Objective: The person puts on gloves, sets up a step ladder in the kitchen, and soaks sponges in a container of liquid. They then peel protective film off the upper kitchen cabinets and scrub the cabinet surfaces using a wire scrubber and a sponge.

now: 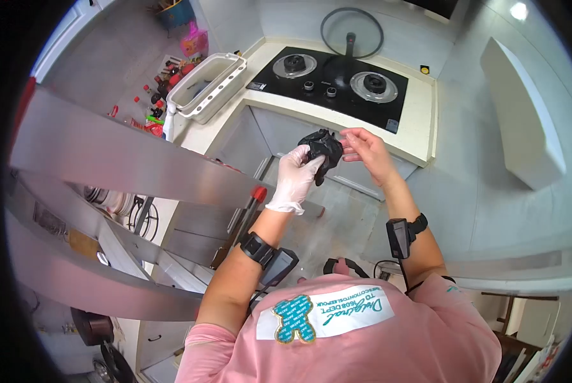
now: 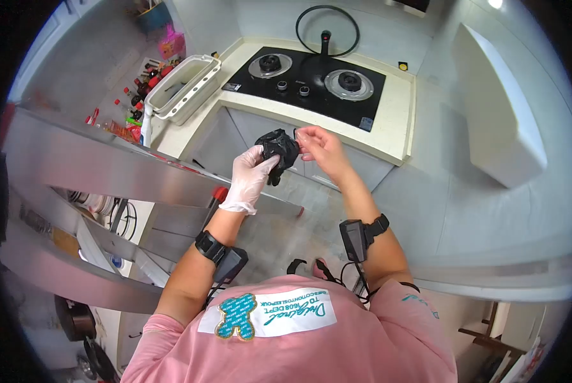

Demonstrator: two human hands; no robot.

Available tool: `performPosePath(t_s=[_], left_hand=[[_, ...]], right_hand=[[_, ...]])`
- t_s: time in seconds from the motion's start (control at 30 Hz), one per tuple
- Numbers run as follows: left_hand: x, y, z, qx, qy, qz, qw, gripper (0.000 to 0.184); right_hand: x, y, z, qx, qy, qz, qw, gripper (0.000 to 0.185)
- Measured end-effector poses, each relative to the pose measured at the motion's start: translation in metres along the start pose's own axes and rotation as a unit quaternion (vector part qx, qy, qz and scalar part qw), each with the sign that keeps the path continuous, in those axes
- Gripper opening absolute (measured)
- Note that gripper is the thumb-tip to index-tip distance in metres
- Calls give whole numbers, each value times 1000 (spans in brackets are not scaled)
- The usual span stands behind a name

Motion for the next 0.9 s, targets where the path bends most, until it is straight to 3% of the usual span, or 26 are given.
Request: performPosePath(t_s=[0.1,0.2,0.23,0.33,0.4,0.43,0.47,0.53,0.57,0.6,0.67,0.7,0.8,0.9], left_hand=[[17,-26,-24,101,91,157,978,17],[24,-23,-39,73,145,126,979,21],[22,-18,-38,75,148,125,978,21],[5,-2,-29,4,129,83,988,23],[-31,-17,-21,-6,-49,121,991,32],[-41,-24,-27,-43,-102,72,991,34],[-40,-36,-31,-41,-102,72,991,34],[-20,-27,-49,-169,21,115,979,38],[-10,-35,-60,-181,33,129,974,35],[-8,-30,-59,-179,29,126,975,35],[-1,-29,-45,-68,54,126,988,32],[-5,-26,-40,-61,29,102,993,21],[0,-36,-45,22,54,120,991,20],[1,-31,-55,13,63,197,978,16]], right_hand=[[1,25,-20,14,-63,-31,997,31],[0,14,-25,36,2,-112,993,26],[-7,11,-26,45,-25,-78,996,18],[-15,24,-34,23,-37,-21,999,16],[-13,33,-41,3,-24,-34,999,16],[-10,38,-43,-17,-12,-47,999,17],[-8,39,-45,-18,-12,-47,999,17],[4,47,-50,-62,15,-64,996,19],[8,48,-52,-62,19,-65,996,19],[16,45,-56,-50,35,-76,995,20],[29,42,-64,-32,62,-101,992,20],[28,41,-65,-7,40,-80,996,20],[20,33,-64,30,7,-83,996,18],[15,11,-64,34,-5,-124,992,16]])
Point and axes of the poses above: each hand's wrist, its own z-axis towards the middle knuckle, its own x-axis out of the palm, y = z × x, the point moved 10 cm from there along z, towards the middle knuckle, and after that the axes turned 14 degrees about -y, right-handed, at the moved point
